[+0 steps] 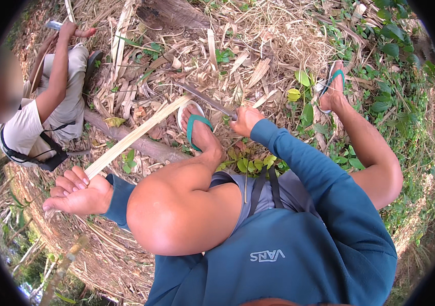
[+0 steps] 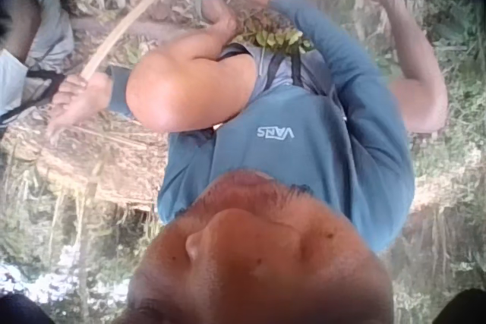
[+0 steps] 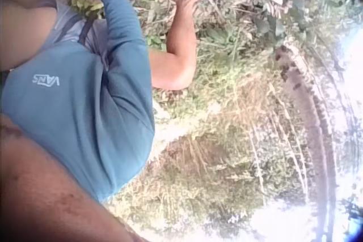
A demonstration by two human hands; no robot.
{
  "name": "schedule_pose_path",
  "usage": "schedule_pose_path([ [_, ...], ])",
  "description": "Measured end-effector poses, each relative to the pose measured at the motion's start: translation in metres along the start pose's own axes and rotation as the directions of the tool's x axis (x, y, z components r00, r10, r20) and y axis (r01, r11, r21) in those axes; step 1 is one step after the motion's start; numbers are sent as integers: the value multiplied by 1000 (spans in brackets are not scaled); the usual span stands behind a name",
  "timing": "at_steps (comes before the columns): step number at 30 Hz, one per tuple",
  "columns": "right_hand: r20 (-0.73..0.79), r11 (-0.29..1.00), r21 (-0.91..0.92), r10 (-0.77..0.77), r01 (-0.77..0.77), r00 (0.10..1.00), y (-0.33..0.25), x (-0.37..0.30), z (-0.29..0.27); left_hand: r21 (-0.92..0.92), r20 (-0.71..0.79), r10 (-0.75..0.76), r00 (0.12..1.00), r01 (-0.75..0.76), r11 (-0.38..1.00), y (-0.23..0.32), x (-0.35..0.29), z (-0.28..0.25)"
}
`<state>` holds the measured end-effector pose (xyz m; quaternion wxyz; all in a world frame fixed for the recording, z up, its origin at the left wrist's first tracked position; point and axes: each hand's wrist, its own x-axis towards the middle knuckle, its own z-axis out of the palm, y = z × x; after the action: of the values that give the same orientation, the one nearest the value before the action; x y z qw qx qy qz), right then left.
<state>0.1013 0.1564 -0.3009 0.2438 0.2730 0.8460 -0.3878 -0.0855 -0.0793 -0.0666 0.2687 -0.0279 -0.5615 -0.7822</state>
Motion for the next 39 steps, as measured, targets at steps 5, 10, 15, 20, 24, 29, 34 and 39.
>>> schedule_pose_path([
  [5,-125,986,-121,102,-117,987,62,28,15,-34,91,-82,993,85,996,-2,3,-6],
  [10,268,948,160,227,-276,936,52,35,-5,-13,50,-51,997,52,999,13,0,-21],
  [15,-30,998,0,64,-64,998,25,1,7,-25,110,-32,993,35,999,2,-1,-13],
  [20,-6,987,-96,125,-125,992,67,25,6,-29,139,13,990,-9,1000,34,15,-13],
  [24,171,956,137,237,-261,956,59,20,-3,-92,235,-5,972,28,995,57,36,-33],
  [29,100,891,427,123,-154,987,23,12,-2,-73,85,-35,996,41,996,28,18,-17],
  [34,-117,951,268,-129,156,985,-37,-30,-31,-216,281,-29,959,93,972,12,-6,-15],
  [39,-160,920,261,-257,292,953,-51,-37,-18,-343,393,-46,919,192,919,16,-16,-9],
])
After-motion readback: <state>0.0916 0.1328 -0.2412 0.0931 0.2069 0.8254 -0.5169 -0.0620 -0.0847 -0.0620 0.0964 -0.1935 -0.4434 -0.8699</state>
